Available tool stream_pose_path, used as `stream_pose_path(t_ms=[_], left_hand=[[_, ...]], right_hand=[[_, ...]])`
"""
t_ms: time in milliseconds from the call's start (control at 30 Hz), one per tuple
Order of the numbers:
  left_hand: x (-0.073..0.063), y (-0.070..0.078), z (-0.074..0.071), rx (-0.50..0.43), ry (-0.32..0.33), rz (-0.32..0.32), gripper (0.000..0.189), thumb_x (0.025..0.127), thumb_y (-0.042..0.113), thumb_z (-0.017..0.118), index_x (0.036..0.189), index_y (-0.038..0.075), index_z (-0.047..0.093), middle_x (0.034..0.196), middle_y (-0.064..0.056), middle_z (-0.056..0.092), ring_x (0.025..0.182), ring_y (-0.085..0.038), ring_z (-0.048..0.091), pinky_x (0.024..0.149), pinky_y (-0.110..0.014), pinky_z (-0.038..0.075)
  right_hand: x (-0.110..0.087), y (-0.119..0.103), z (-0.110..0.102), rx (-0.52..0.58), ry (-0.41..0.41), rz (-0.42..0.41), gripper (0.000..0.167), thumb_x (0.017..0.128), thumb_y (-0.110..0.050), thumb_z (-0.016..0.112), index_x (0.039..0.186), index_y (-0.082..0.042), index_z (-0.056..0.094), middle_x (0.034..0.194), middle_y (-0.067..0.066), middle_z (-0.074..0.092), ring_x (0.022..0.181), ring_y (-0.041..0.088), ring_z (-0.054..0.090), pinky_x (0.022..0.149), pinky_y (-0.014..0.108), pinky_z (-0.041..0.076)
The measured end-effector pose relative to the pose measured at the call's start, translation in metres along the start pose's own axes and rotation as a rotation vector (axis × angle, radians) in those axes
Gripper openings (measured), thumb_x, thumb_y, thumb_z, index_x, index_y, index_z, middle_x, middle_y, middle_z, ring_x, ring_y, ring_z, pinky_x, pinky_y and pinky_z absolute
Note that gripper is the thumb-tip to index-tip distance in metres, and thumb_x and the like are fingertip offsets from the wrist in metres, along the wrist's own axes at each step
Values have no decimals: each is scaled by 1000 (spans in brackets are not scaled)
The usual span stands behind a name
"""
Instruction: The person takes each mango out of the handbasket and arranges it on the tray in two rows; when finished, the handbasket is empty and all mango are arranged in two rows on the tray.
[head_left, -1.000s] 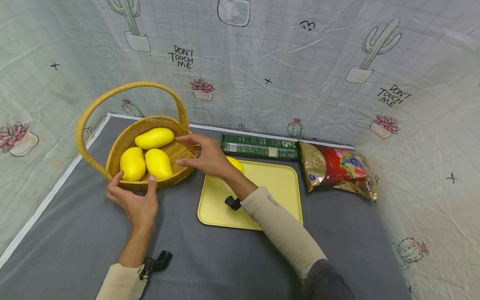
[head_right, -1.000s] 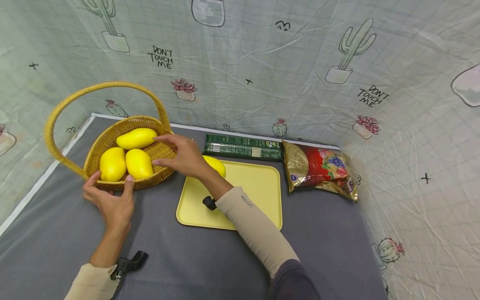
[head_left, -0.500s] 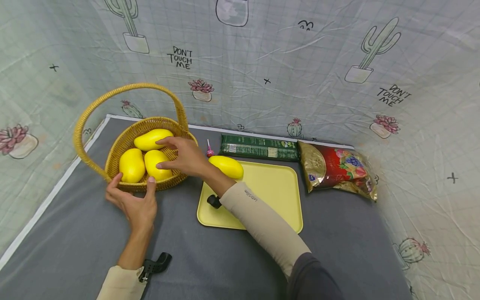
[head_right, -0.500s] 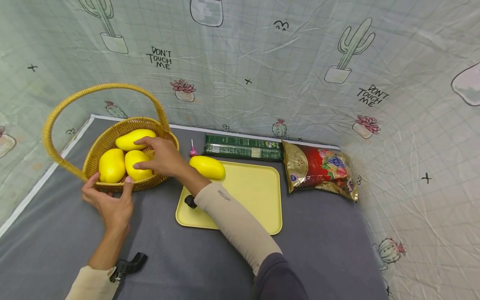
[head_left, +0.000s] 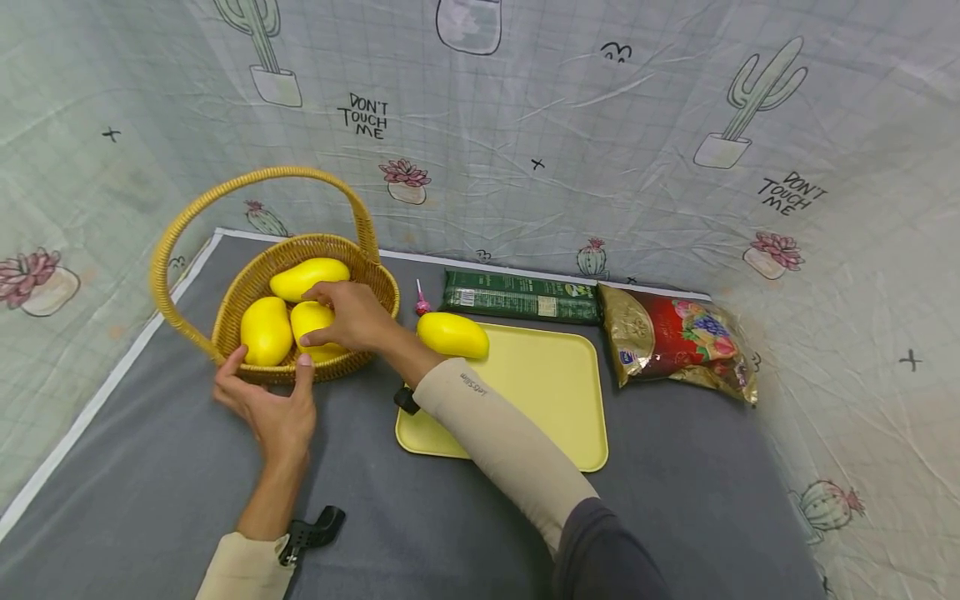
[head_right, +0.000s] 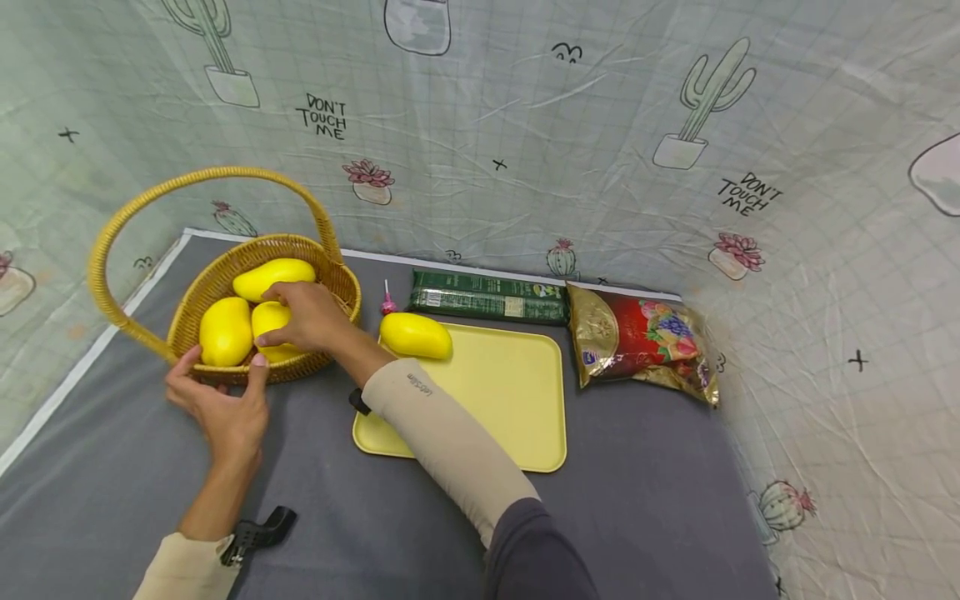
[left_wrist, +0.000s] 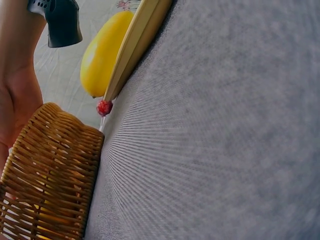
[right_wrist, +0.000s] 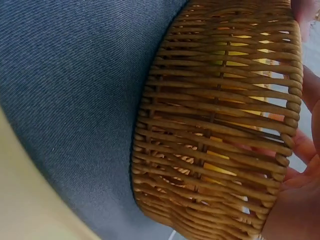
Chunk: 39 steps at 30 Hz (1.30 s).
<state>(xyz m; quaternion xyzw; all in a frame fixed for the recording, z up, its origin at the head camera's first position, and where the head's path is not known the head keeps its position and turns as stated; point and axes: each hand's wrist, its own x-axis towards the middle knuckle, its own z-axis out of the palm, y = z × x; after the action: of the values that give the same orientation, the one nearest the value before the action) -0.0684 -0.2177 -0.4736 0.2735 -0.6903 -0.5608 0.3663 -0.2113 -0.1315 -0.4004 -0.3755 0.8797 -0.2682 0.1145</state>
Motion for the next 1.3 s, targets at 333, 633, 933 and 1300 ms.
stream_pose_path(t_ms=[333, 633, 933, 1300], left_hand=[[-10, 29, 2, -30, -8, -4, 72, 93, 17, 77, 151, 11, 34, 154, -9, 22, 151, -28, 24, 122, -53, 19], [-10, 27, 2, -21, -5, -10, 73, 93, 17, 78, 151, 10, 34, 153, -10, 22, 152, -28, 24, 123, -51, 19], [-5, 12, 1, 0, -12, -15, 76, 93, 20, 79, 152, 13, 33, 155, -8, 21, 152, -28, 23, 123, -50, 18], [1, -1, 0, 21, 1, -9, 77, 91, 22, 81, 152, 16, 34, 154, -4, 22, 153, -24, 23, 126, -47, 18]], right_hand=[[3, -3, 5, -101, -13, 53, 67, 87, -52, 86, 144, -24, 66, 145, -10, 66, 134, 8, 60, 112, 22, 43], [0, -3, 4, -59, -32, 89, 66, 86, -44, 89, 145, -29, 64, 146, -11, 64, 135, 8, 58, 113, 22, 43], [-8, 1, -3, 39, 88, 17, 69, 86, -36, 90, 148, -28, 62, 143, -8, 65, 124, 10, 61, 104, 23, 46], [-30, -1, -26, 222, 199, -29, 69, 86, -28, 90, 149, -27, 61, 149, -4, 61, 127, 15, 65, 104, 22, 51]])
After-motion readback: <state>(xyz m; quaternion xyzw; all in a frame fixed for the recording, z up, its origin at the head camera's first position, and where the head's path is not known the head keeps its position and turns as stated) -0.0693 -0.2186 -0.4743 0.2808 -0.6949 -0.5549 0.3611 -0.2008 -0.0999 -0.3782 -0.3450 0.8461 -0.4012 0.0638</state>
